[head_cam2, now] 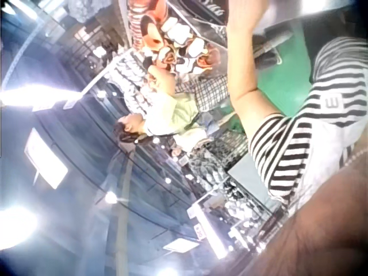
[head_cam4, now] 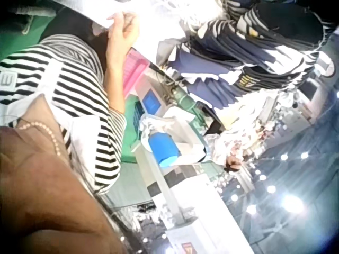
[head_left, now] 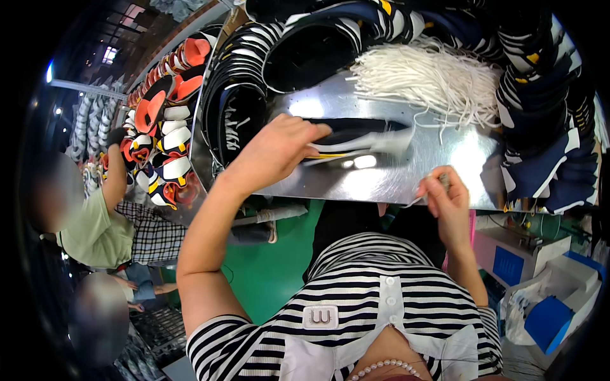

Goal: The person laces a blue and white sneaker with white shoelaces on a metal table. They thread the laces through the eyelets, pull them tight, and tie a knot. The person then places the finished shoe on a stack of similar shoes.

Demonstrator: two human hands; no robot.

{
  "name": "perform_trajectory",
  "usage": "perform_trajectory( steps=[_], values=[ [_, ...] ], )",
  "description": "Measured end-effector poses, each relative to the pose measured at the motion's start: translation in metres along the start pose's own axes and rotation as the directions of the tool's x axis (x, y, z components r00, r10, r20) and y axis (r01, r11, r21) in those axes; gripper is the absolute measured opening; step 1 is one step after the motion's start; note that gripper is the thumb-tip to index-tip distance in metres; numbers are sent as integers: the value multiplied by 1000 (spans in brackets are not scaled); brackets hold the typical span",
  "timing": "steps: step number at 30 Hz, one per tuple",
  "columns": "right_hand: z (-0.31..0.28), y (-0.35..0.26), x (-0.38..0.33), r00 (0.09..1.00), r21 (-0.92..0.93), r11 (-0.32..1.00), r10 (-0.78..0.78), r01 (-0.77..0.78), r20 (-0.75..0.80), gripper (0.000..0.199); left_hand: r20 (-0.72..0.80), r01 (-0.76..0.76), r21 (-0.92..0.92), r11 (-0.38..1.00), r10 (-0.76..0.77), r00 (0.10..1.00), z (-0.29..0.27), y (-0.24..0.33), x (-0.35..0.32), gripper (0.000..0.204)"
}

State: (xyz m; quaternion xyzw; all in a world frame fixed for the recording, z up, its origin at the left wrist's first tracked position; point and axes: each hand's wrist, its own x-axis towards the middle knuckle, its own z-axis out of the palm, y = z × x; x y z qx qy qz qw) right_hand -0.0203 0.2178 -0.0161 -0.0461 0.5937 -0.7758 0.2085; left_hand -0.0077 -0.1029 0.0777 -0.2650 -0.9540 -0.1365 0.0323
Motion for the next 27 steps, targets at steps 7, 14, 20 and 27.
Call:
perform_trajectory(
  steps=[7,14,20,27],
  values=[
    [3,-4,23,1000,121,993,-3,2,14,11,519,439,-510,740,-142,843,58,-34,59,45],
    [6,15,58,1000,-14,1000,-10,10,-28,11,-30,177,8,984,-176,984,29,14,53,15],
    [20,25,72,998,-17,998,62,-62,-2,12,329,520,-64,852,-474,817,64,28,25,44],
    [20,22,67,996,-4,1000,10,-11,-90,11,633,568,-769,-293,-220,743,96,40,69,81]
  ],
)
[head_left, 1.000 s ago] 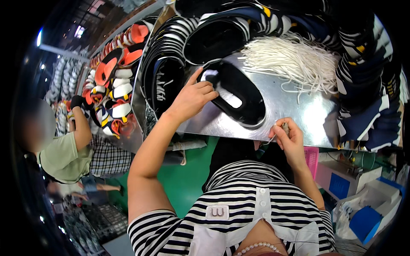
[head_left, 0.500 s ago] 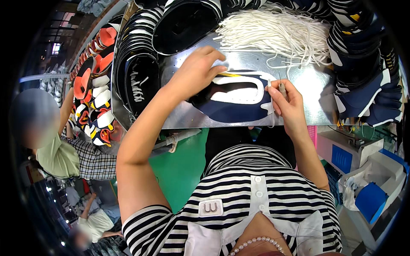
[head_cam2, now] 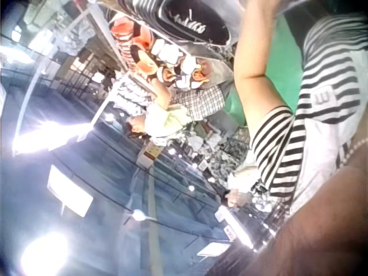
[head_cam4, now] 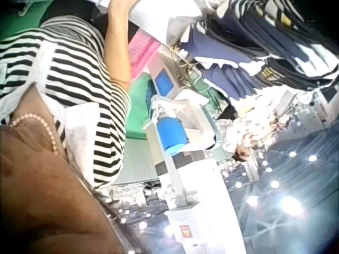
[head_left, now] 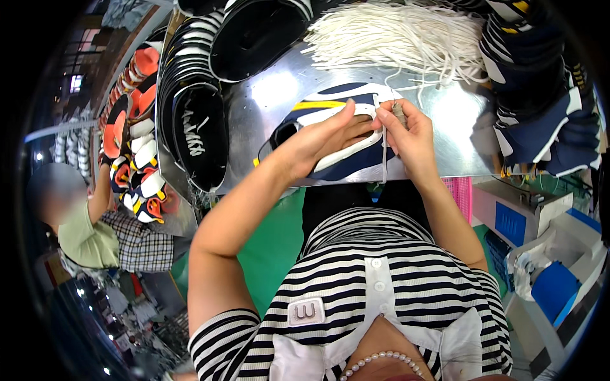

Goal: The person laces a blue and white sneaker with white shoelaces on a metal table. They thread the laces through the eyelets, pull them tight, and tie a knot. The person then places the finished shoe on a stack of similar shoes.

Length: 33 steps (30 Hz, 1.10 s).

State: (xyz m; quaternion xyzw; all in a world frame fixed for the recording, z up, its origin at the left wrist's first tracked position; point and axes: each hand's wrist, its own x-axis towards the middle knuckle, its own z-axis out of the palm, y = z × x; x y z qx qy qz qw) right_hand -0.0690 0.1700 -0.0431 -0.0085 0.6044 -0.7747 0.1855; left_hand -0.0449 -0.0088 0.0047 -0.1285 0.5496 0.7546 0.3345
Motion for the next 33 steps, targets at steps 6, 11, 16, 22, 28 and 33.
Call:
perform_trajectory(
  steps=[6,11,16,22,28,33],
  values=[
    [0,-10,-20,998,118,993,-13,5,66,12,-322,-285,-100,953,240,916,17,-29,1,52],
    [1,-10,-23,996,-19,999,27,-26,83,11,-307,-394,62,917,393,867,34,-33,-13,27],
    [6,-17,-29,993,-98,994,63,-53,95,10,-300,-554,228,801,599,743,33,-42,-14,21],
    [8,-21,-44,985,-167,975,-128,146,114,16,-377,-515,192,835,548,747,31,-41,-19,21],
    [-6,-27,-43,976,-225,968,-68,115,205,11,-396,-523,291,801,599,696,28,-48,-17,20],
    [-12,-27,-38,972,-289,947,-76,141,224,11,-340,-507,373,777,622,705,22,-50,-17,20]
  ],
)
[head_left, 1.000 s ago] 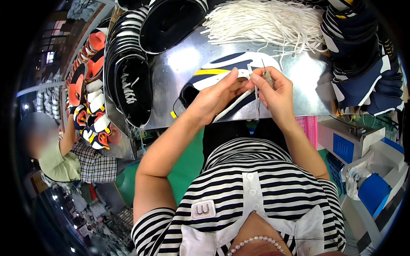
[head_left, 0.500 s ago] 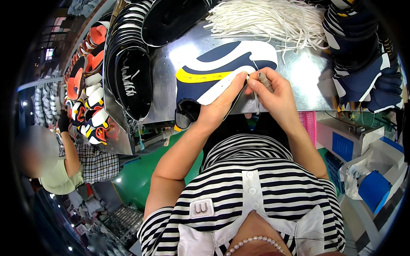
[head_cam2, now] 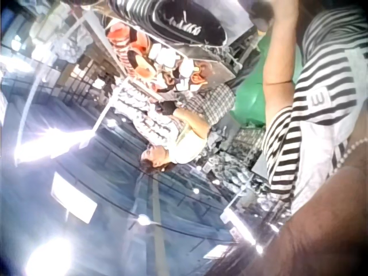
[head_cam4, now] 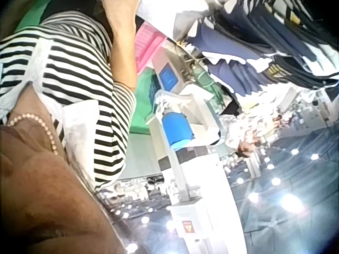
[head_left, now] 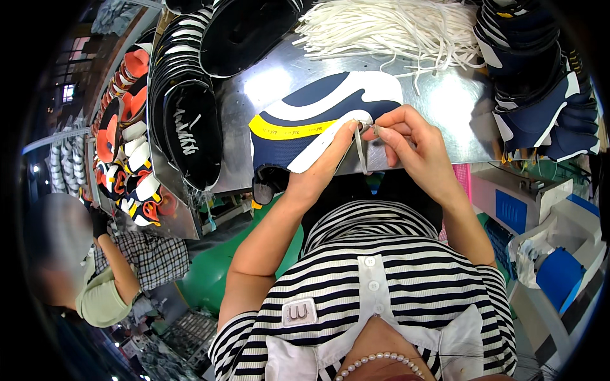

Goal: The person laces a blue and white sneaker with white shoelaces on a metal table. They thread the laces through the eyelets, pull them tight, and tie a knot. The person then places the finished shoe on a stack of similar shoes.

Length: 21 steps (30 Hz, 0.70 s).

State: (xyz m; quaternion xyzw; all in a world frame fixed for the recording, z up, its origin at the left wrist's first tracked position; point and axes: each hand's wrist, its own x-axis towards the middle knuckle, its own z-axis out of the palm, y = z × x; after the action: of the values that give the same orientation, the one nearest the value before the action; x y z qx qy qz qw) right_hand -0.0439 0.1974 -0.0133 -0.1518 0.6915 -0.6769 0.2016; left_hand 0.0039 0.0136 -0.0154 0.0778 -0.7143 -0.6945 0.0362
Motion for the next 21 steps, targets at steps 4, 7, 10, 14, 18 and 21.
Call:
perform_trajectory(
  steps=[4,7,10,14,18,21],
  values=[
    [2,1,4,998,-143,989,-40,35,-39,10,138,-350,502,791,326,935,5,15,-2,25],
    [19,3,13,984,-416,904,-148,96,-95,12,357,-507,786,354,409,840,8,17,-6,34],
    [20,9,24,989,-550,826,-149,119,-10,16,191,-384,568,728,337,922,2,10,-3,31],
    [-13,-19,6,993,-450,887,-121,104,-9,26,48,127,-44,991,-125,991,-27,-5,0,30],
    [-29,4,27,983,-315,949,-81,25,-164,45,22,208,-107,972,-207,978,-28,-4,11,34],
    [-15,13,36,984,-28,996,80,-85,-158,41,57,45,217,975,-59,997,-35,5,21,34]
  ],
)
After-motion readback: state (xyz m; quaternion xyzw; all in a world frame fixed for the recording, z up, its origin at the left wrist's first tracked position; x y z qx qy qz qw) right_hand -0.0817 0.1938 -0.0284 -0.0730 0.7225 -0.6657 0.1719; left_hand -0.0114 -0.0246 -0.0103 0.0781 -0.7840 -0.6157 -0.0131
